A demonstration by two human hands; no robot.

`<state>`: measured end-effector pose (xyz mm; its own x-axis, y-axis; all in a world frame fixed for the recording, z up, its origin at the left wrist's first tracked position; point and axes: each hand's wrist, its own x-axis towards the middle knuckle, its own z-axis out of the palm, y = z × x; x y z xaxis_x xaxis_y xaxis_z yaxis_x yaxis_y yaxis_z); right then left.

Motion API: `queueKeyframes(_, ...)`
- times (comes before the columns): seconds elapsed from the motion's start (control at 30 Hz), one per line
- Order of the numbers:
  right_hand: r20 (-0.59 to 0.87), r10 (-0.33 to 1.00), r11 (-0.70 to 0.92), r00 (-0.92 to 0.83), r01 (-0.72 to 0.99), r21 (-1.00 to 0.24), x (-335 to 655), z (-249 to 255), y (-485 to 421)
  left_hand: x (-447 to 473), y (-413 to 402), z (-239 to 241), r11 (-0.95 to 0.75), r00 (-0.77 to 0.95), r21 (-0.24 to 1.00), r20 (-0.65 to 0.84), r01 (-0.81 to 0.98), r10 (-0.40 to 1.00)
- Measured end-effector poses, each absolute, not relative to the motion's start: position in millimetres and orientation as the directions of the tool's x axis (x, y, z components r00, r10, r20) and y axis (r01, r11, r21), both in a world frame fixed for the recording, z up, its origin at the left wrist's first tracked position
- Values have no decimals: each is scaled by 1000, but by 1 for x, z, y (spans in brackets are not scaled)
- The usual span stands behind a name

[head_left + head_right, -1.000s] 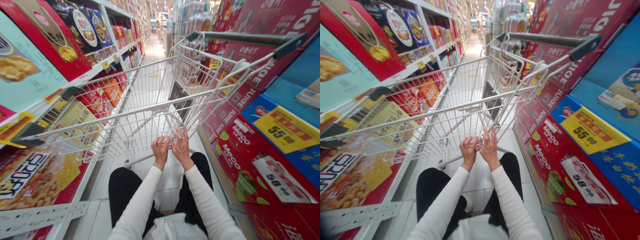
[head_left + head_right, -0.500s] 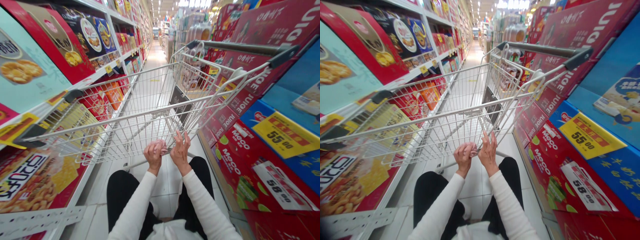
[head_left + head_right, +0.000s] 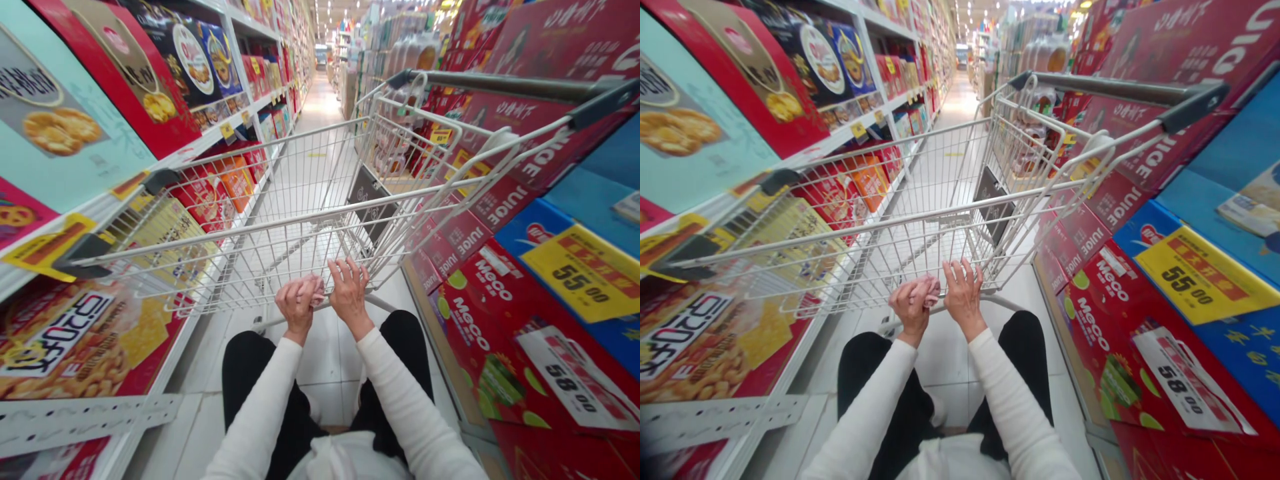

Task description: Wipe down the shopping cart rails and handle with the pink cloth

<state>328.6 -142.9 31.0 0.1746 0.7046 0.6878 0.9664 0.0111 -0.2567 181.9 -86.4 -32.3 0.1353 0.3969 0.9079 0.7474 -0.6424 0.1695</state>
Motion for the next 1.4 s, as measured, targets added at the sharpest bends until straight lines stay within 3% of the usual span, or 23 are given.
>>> queueKeyframes(0.1, 685, 706, 11, 180, 964, -264, 327, 30, -143, 180, -79, -23, -648, 124, 182, 909, 740, 398)
queueKeyframes(0.3, 705, 688, 22, 173, 966, -258, 328, 27, -145, 169, -102, -34, -645, 305, 158, 781, 748, 546)
queueKeyframes(0.37, 705, 689, 24, 169, 967, -255, 329, 27, -146, 163, -103, -26, -640, 271, 171, 802, 749, 533)
queueKeyframes(0.57, 710, 679, 7, 188, 965, -262, 326, 29, -147, 156, -83, 5, -679, 76, 145, 956, 720, 284)
queueKeyframes(0.73, 709, 685, 11, 170, 970, -243, 328, 29, -148, 154, -94, -22, -679, 227, 171, 861, 713, 455)
queueKeyframes(0.83, 706, 689, 16, 164, 971, -240, 329, 29, -149, 143, -101, -32, -638, 230, 214, 811, 740, 538)
queueKeyframes(1.03, 714, 677, 8, 179, 968, -250, 327, 26, -150, 121, -80, -14, -551, -29, 313, 886, 774, 462)
queueKeyframes(1.23, 708, 683, 13, 178, 967, -255, 327, 27, -152, 115, -89, -39, -588, 128, 272, 827, 762, 547)
queueKeyframes(1.4, 705, 687, 6, 176, 969, -248, 330, 28, -154, 112, -94, -23, -605, 78, 249, 884, 756, 461)
